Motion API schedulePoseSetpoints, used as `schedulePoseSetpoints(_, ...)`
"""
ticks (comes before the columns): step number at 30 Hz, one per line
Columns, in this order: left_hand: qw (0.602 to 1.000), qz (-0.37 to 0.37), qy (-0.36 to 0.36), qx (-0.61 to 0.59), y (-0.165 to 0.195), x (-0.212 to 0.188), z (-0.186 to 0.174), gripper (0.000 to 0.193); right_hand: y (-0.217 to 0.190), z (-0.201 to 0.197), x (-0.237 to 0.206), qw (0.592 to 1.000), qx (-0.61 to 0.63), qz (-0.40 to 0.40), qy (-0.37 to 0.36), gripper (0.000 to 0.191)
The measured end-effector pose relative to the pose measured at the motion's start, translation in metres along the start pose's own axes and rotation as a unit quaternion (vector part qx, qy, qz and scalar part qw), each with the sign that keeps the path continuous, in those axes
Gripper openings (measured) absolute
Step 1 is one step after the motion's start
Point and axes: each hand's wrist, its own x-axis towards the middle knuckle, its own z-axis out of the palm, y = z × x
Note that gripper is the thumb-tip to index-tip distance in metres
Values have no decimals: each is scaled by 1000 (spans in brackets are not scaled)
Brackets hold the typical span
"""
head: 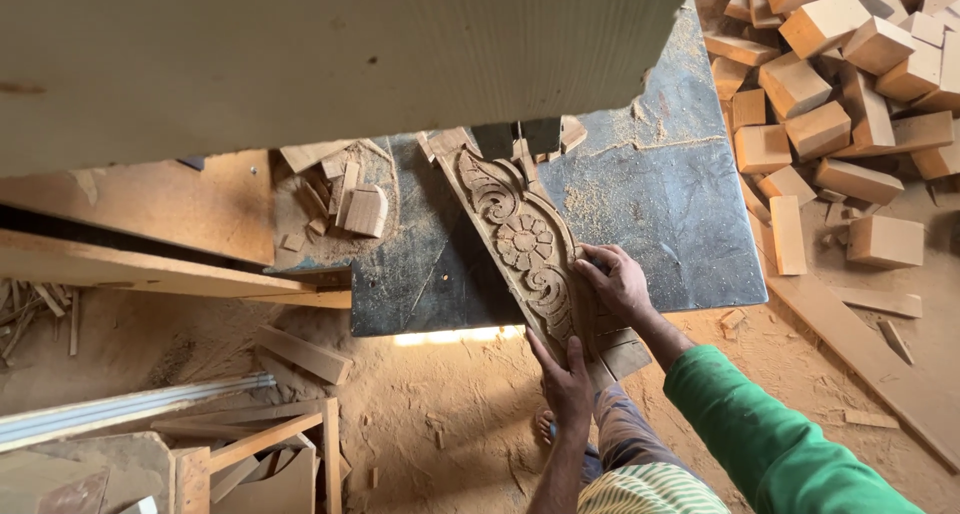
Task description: The person guides a rectangular wooden piece with a floral relief pattern through a bandsaw, following a pre-drawn curved line. They rotate and reposition the piece multiple times to complete the cut along the marked contour.
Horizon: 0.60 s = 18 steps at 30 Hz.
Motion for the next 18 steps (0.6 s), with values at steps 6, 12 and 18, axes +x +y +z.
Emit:
schedulePoseSetpoints(6,998,50,24,12,-1,-2,-6,96,5,5,-7,1000,-15,-18,-2,45)
schedulePoseSetpoints(12,999,-44,-17,15,-13,-14,-53,91,6,12,-40,999,-5,-27,-40,45)
schedulePoseSetpoints(18,986,111,84,92,-38,-14,-105,84,-17,23,-66,997,2,-37,-70,49)
